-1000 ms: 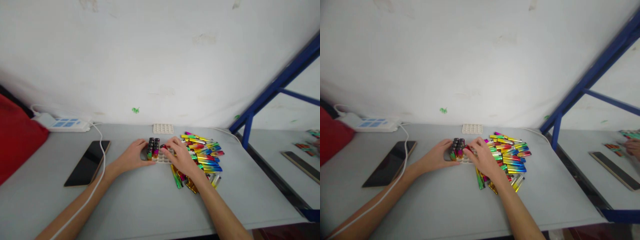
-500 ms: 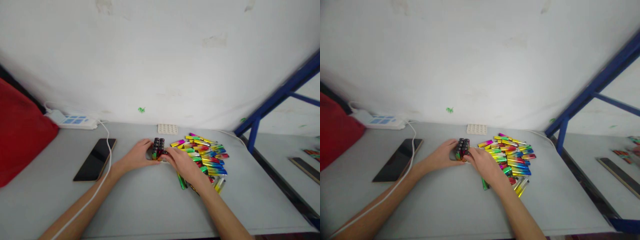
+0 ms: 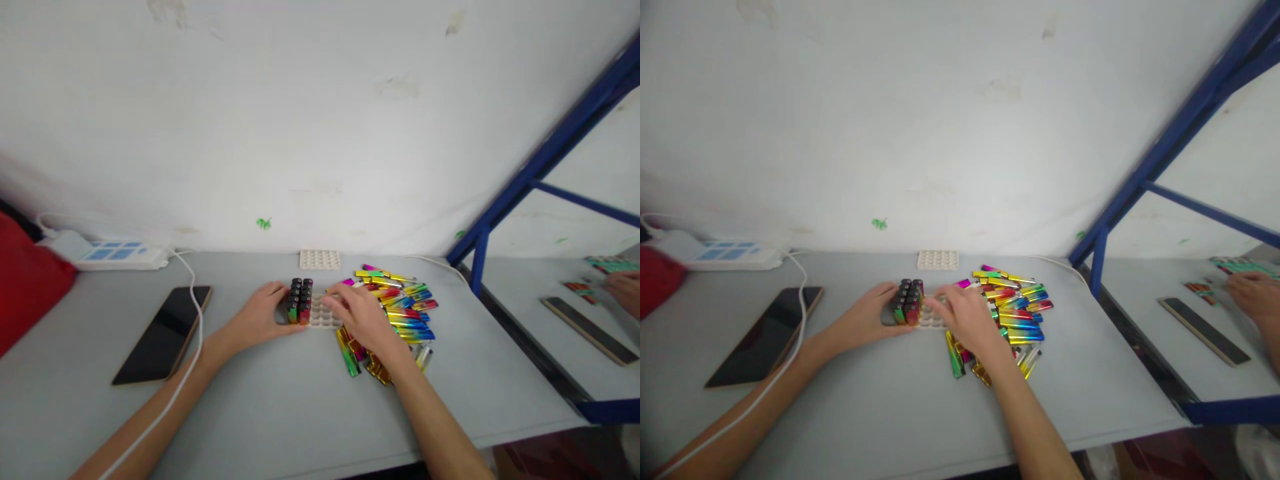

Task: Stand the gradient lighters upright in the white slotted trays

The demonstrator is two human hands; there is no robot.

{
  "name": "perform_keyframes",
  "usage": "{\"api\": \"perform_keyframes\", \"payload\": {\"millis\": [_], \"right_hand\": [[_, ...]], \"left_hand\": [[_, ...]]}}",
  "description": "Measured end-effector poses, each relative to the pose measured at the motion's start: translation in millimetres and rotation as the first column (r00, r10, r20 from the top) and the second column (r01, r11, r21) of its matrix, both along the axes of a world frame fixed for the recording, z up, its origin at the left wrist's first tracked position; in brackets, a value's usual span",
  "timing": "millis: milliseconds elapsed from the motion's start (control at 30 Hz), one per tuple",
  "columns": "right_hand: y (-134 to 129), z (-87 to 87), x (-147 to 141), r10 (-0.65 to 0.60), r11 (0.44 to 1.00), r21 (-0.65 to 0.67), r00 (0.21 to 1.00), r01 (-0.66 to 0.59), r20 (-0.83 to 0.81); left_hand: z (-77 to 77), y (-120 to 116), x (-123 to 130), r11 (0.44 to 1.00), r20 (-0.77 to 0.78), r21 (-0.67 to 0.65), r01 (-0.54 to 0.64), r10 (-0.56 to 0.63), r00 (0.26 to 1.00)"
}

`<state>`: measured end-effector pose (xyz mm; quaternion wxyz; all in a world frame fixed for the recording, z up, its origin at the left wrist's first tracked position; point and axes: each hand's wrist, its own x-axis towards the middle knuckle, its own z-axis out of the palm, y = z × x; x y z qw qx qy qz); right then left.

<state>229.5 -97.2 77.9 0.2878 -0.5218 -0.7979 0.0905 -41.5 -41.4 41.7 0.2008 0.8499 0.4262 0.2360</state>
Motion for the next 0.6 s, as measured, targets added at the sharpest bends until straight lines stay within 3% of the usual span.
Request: {"api": "perform_keyframes", "payload": {"millis": [133,233,400,600], "right_hand": [[24.0,-12.2,64.5,-0.221,0.964,0.132,0.972,0.230,-0.079],[45.1,-18.7,108.6,-0.328,0.937,0.120,0.944,0.328,-0.019],[73.8,-15.0,136.3,-0.202,0.968,-0.105,0.957,0.227,0.208],[85.6,-11.6,135.7,-0.166,0.964,-0.165,0.958,0.207,0.232]], "left_hand": [[-1.0,1.1,0.4,1.000,0.007,0.021,0.003,-0.003,1.000],[-4.0,3.7,0.2,1.000,-0.003,0.028,0.006,-0.006,1.000],[-7.9,6.6,-0.6,0.999,-0.020,0.035,-0.008,0.008,1.000],[-9.7,6.8,-1.6,0.998,-0.018,0.068,0.006,-0.005,1.000]]}}
